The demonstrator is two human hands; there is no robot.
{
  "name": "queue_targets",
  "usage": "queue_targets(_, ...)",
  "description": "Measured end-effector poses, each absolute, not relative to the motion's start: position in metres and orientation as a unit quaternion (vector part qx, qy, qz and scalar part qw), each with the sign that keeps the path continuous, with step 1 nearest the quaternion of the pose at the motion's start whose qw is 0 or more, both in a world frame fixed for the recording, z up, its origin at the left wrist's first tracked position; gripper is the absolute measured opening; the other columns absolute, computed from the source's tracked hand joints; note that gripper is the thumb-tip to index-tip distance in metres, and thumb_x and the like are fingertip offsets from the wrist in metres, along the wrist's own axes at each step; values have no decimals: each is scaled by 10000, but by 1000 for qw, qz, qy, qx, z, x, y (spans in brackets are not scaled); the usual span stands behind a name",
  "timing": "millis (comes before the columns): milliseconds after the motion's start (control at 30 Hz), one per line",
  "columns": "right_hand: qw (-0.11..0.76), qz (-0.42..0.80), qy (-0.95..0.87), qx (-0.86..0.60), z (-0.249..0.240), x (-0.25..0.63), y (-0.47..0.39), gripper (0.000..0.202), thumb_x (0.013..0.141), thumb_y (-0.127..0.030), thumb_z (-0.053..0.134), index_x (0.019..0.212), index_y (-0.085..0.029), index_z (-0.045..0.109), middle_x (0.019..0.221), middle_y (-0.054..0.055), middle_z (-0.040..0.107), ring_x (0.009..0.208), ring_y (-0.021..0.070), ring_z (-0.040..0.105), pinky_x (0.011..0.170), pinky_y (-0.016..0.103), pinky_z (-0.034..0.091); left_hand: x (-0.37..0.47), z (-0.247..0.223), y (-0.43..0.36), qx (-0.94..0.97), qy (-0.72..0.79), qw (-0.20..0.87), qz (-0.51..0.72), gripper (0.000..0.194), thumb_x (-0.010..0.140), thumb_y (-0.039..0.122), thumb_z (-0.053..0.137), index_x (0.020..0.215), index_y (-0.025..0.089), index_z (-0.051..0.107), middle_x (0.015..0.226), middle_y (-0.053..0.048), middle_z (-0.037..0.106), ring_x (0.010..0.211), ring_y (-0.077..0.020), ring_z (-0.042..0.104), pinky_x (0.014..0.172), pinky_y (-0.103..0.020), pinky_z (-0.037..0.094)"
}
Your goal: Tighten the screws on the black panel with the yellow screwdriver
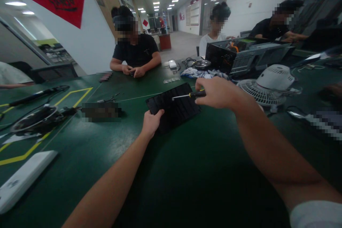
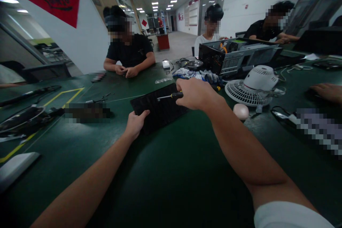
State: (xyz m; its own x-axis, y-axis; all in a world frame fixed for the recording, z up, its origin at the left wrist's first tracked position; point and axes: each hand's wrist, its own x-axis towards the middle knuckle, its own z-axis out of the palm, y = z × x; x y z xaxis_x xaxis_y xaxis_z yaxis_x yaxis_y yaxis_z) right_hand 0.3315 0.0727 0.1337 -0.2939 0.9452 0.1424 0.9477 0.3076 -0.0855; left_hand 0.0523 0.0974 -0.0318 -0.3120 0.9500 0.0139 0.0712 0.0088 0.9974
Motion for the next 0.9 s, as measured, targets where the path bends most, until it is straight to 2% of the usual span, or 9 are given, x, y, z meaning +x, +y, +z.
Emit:
queue_targets(100,115,-34,-812,-571,135,339,74,386,845,-285,696,1216,-201,767,1052,136,805,979,326,728,784,406,494,52,-33,98,437,586,397,555,422,656,429,914,938,148,773,913,-103,806,821,-282,749,825,-426,605)
queue_targets(200,151,-48,-799,-580,136,339,75,285,848,-309,701,1084,-213,826,1014,124,808,969,317,724,787,406,498,52,-33,97,434,580,406,556,428,652,428,923,942,148,776,925,-110,810,843,-296,759,835,-433,605)
queue_targets(300,168,-42,-791,-587,135,338,75,276,853,-362,713,1039,-230,867,970,108,815,961,312,730,796,414,512,52,-31,96,429,584,410,554,422,649,418,924,947,156,780,922,-107,806,847,-297,760,843,-431,604)
queue_targets(500,193,-42,-799,-568,133,336,76,323,845,-346,714,1101,-250,886,1001,111,832,986,336,745,815,445,530,50,-35,97,434,581,412,551,400,689,417,902,966,159,774,942,-110,802,856,-293,760,839,-433,610)
queue_targets(700,196,-52,-804,-558,134,331,73,319,845,-306,736,1127,-286,885,1083,86,847,1040,327,748,823,422,518,50,-33,97,422,586,417,552,411,673,399,924,970,164,765,909,-96,790,875,-301,768,874,-453,622)
queue_targets(900,200,-49,-810,-549,133,329,74,335,846,-275,749,1151,-308,885,1142,76,840,1089,332,743,889,449,530,52,-32,96,432,587,405,552,385,681,406,906,937,158,760,894,-98,789,840,-294,760,822,-435,625)
